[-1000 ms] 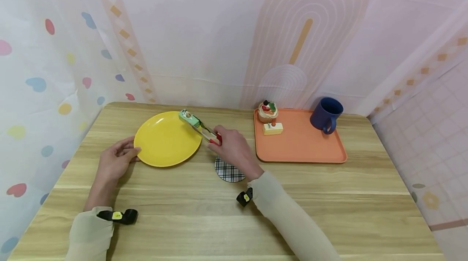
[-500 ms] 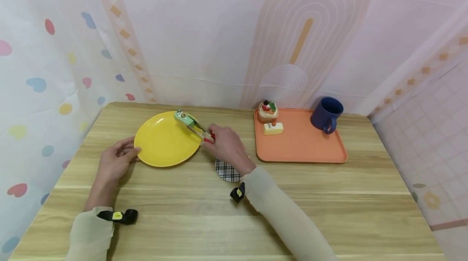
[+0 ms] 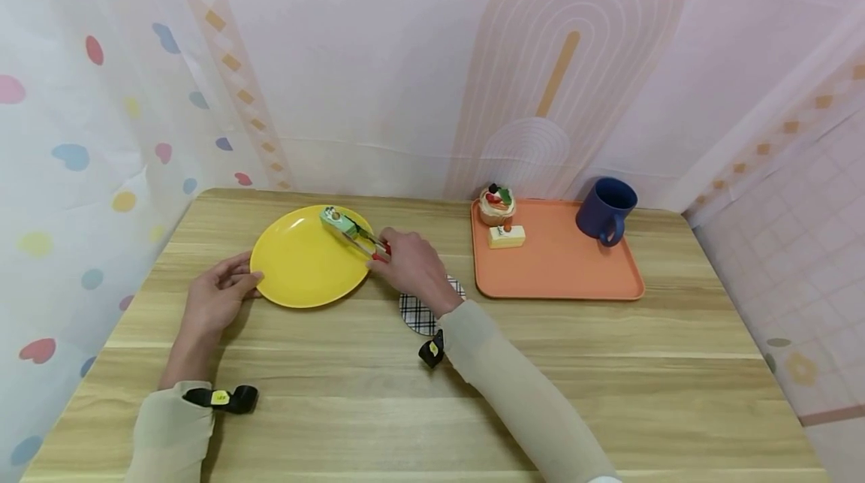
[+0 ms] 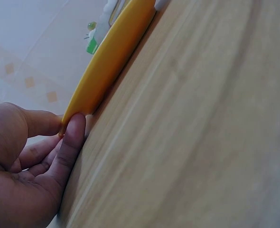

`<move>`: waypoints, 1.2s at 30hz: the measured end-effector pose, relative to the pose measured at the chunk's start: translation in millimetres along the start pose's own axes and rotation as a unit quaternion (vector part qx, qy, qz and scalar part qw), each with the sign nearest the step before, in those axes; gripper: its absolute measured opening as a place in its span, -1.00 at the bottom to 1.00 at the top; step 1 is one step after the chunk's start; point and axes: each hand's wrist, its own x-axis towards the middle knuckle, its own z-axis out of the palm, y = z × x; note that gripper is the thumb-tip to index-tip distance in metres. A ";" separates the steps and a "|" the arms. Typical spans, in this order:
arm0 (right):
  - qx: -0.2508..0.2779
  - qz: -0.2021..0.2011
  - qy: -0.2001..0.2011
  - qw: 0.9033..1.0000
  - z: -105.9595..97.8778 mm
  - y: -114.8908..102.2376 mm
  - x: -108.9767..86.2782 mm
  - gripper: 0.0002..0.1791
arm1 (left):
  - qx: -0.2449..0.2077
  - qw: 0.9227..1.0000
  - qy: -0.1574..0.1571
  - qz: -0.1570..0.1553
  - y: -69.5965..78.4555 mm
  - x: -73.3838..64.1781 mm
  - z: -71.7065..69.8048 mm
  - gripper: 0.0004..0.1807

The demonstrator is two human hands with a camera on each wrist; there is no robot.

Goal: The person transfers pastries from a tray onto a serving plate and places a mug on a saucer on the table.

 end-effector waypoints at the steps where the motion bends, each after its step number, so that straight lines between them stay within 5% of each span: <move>1: -0.001 -0.002 0.000 1.000 0.8 0.0 0.6 -0.56 | -0.001 1.000 0.000 -0.001 0.1 -0.2 0.1 -0.35; 26: -0.013 0.000 -0.008 1.000 1.6 -2.1 -1.8 -0.40 | -0.004 1.000 0.008 0.003 1.0 -2.4 0.5 -0.37; 36: 0.020 0.004 0.008 1.000 -2.7 4.3 -7.8 -0.35 | -0.015 1.000 0.008 0.005 3.0 -3.2 0.8 -0.38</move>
